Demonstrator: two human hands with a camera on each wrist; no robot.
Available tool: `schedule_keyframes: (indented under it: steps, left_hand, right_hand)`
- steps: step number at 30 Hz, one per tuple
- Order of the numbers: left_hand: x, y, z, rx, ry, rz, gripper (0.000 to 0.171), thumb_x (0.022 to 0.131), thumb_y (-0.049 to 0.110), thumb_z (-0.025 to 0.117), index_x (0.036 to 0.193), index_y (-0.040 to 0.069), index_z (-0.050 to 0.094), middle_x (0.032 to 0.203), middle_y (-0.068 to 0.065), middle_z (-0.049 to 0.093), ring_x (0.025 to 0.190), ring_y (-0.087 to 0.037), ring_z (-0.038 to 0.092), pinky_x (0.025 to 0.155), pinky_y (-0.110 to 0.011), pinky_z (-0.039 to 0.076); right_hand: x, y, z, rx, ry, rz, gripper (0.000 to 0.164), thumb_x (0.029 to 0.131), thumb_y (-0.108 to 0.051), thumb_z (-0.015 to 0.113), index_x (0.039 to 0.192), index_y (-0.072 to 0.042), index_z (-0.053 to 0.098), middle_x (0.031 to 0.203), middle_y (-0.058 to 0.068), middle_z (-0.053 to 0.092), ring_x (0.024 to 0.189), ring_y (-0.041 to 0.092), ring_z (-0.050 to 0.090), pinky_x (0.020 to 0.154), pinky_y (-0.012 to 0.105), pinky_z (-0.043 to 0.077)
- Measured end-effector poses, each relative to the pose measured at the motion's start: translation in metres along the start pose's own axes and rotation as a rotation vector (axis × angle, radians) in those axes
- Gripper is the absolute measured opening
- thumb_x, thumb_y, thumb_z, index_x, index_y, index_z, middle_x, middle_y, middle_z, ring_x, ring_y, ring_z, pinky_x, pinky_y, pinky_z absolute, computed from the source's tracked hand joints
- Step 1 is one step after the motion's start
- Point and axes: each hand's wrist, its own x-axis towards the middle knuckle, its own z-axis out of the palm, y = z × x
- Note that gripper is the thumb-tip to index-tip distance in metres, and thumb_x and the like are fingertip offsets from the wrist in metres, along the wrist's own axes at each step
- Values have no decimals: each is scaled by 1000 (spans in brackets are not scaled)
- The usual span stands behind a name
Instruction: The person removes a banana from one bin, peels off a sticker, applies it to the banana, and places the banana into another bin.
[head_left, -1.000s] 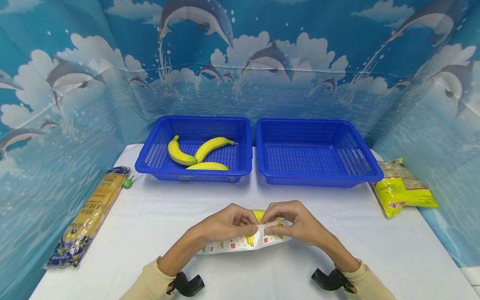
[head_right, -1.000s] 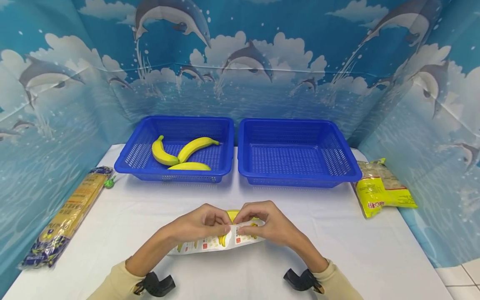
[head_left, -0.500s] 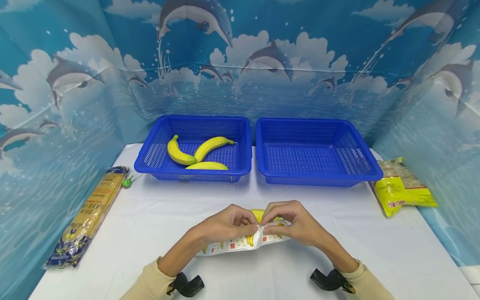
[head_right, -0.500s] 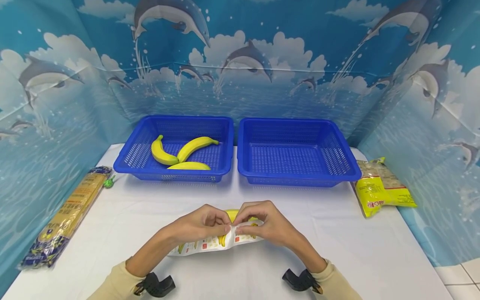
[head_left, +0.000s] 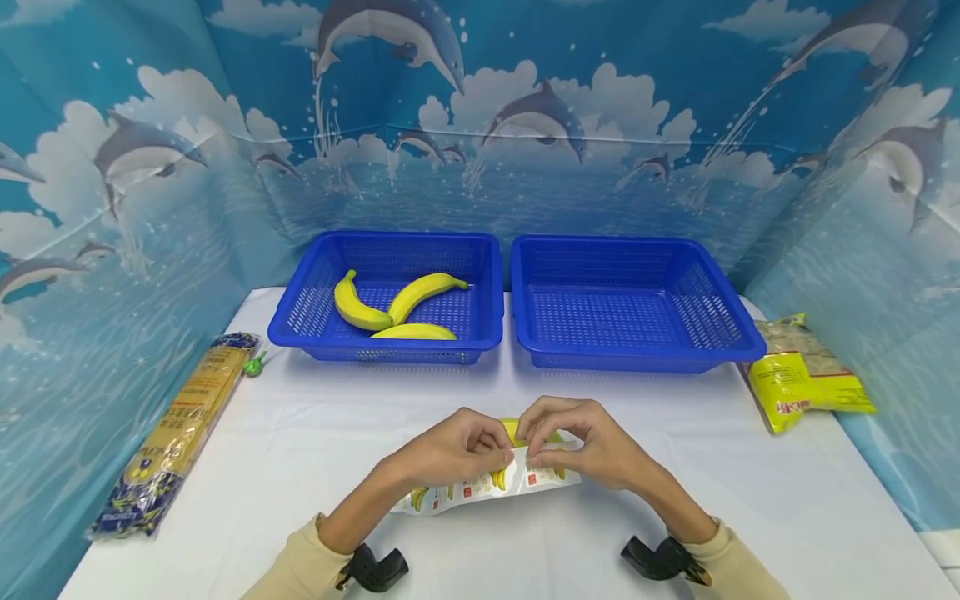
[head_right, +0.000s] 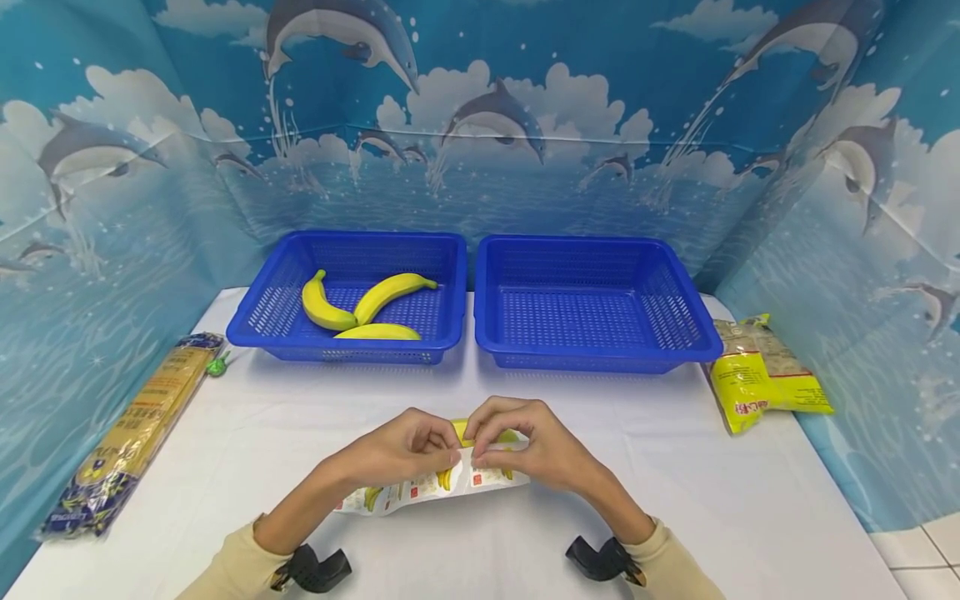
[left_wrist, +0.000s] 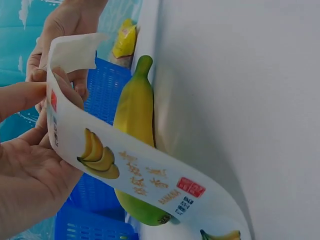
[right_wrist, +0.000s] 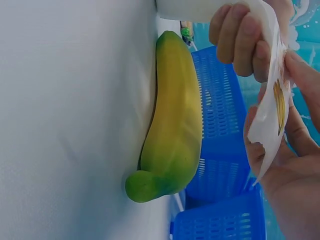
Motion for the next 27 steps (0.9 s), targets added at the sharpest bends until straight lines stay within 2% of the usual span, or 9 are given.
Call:
schedule_keyframes:
  steps: [3,8,13,21,27]
  left_hand:
    - [1,-2,1,46,7,-2,12,104,5,68,98,-1,75,78,3,64,68,-6,53,62,-19,48]
    - [1,-4,3,145,20,4,12,103,5,69,93,3,77,76,4,66,68,-4,56,63,-18,50]
    - [2,-4,8,188,25,-32,11,101,3,71,93,3,78,77,5,68,70,-5,58,66,-19,53]
    - [3,-4,18,308,8,-90,13,100,6,75,88,10,78,73,6,67,66,-4,56,64,-18,51]
    - [2,-5,25,411,-26,-107,14,101,8,76,87,13,77,75,10,67,68,-1,58,68,-18,54]
  right_hand:
    - [-1,0,-1,19,-20,17,21,88,3,85,93,-17,80,108,6,77,108,25,71,105,31,55]
    - [-2,2,-5,96,-51,30,18,90,7,82,94,-10,79,101,8,77,104,24,70,106,33,56]
    - [-3,3,-8,153,-57,24,19,90,11,79,97,-7,78,97,11,77,94,21,71,100,32,59]
    - [-4,1,-8,201,-10,36,15,92,12,77,100,-1,78,94,12,77,89,20,70,88,33,63]
    - [-4,1,-8,163,37,70,16,90,13,78,100,1,78,94,9,78,85,13,72,76,31,64]
